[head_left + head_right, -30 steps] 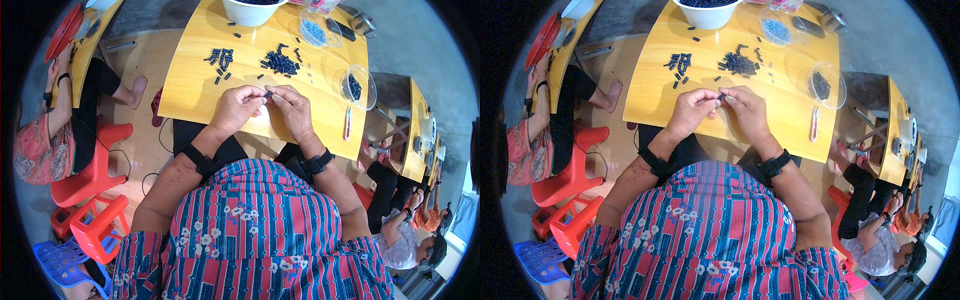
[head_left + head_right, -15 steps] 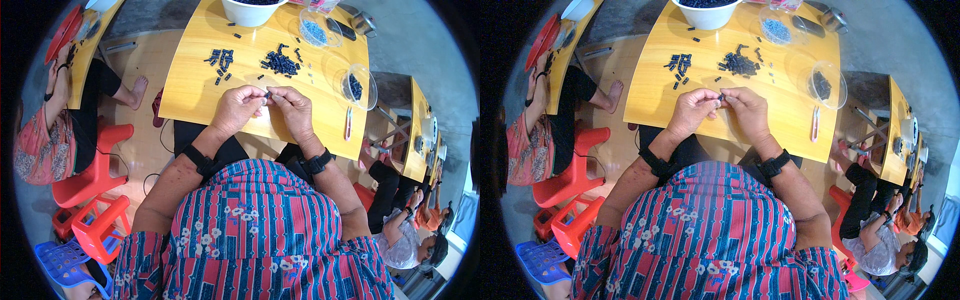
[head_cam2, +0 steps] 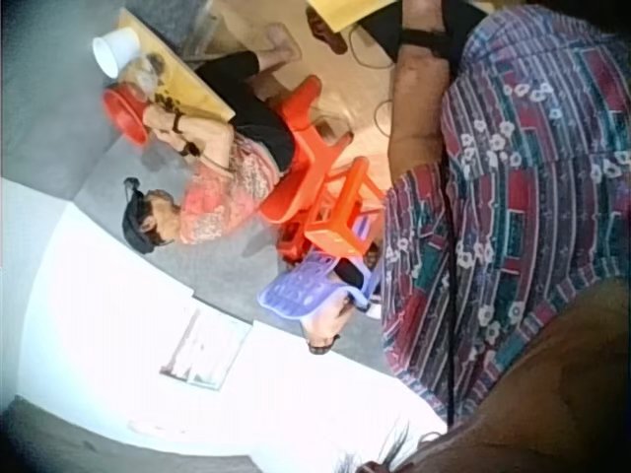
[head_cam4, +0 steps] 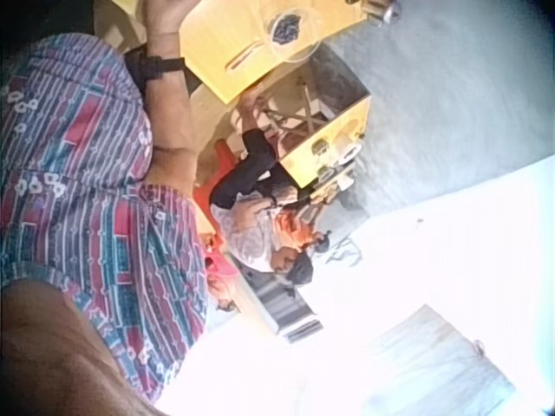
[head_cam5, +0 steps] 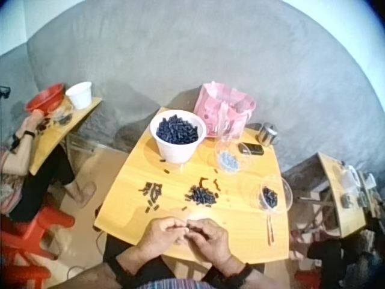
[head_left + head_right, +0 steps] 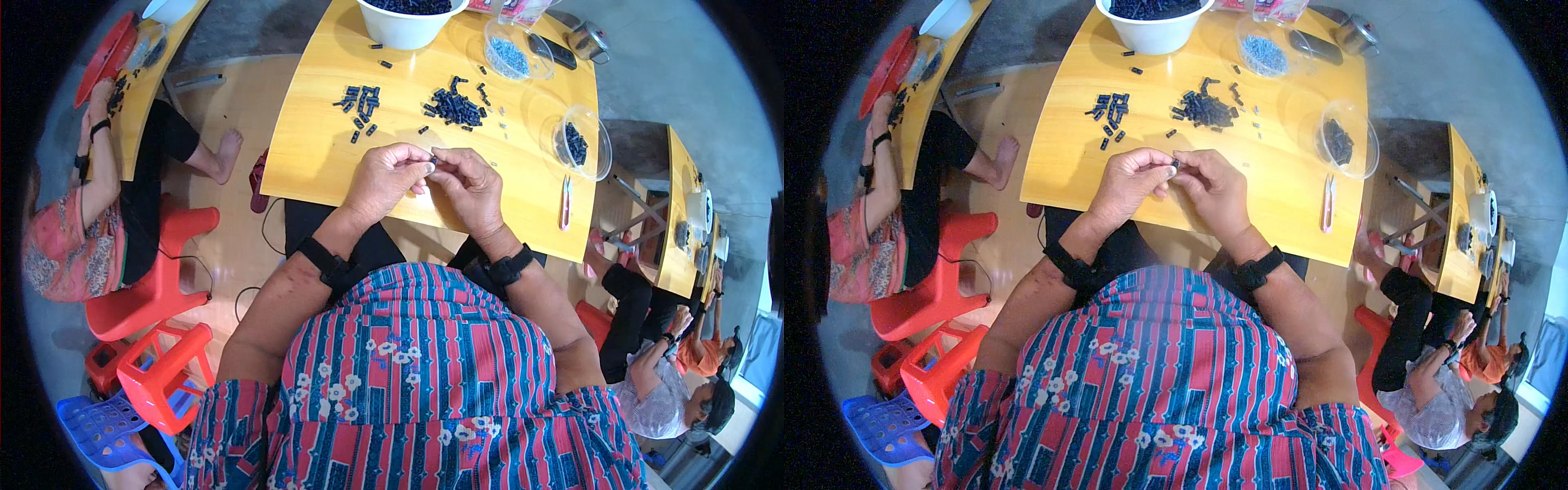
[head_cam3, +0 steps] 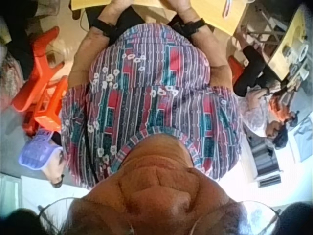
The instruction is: Assembling small blue plastic components by hand in a workshop environment.
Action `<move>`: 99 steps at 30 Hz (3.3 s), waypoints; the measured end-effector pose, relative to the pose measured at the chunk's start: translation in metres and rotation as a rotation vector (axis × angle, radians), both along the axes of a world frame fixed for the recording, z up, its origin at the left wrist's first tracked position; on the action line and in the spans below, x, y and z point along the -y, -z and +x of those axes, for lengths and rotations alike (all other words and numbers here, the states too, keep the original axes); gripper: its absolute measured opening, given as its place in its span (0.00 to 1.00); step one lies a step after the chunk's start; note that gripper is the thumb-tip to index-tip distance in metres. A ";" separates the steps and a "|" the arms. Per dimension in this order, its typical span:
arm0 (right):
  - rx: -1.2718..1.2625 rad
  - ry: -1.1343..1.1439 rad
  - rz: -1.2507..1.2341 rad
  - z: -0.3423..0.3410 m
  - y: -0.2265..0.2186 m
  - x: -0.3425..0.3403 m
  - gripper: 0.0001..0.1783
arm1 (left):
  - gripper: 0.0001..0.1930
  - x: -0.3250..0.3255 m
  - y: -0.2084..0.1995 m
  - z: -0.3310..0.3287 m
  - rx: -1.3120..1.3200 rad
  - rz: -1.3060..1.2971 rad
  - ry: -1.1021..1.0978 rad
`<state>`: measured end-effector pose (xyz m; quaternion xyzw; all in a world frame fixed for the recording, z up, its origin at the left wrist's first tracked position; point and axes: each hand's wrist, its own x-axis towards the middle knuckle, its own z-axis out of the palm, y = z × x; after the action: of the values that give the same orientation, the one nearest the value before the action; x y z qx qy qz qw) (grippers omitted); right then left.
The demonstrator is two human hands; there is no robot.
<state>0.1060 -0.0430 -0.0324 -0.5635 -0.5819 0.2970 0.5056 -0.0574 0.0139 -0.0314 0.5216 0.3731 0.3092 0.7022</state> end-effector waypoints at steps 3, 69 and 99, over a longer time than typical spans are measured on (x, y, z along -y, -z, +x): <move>-0.025 -0.013 0.020 -0.002 0.001 -0.001 0.16 | 0.07 -0.004 -0.006 0.003 -0.032 -0.041 0.004; 0.751 0.142 0.178 0.084 -0.076 -0.026 0.13 | 0.10 0.010 -0.002 0.006 -0.224 0.388 -0.002; 0.812 -0.496 -0.039 -0.035 -0.024 -0.109 0.05 | 0.05 0.006 0.001 0.000 -0.236 0.614 0.136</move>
<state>0.0706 0.0658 -0.0084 -0.4876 -0.8437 0.1753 0.1402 -0.0572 0.0078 -0.0319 0.7647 0.3056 0.2972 0.4831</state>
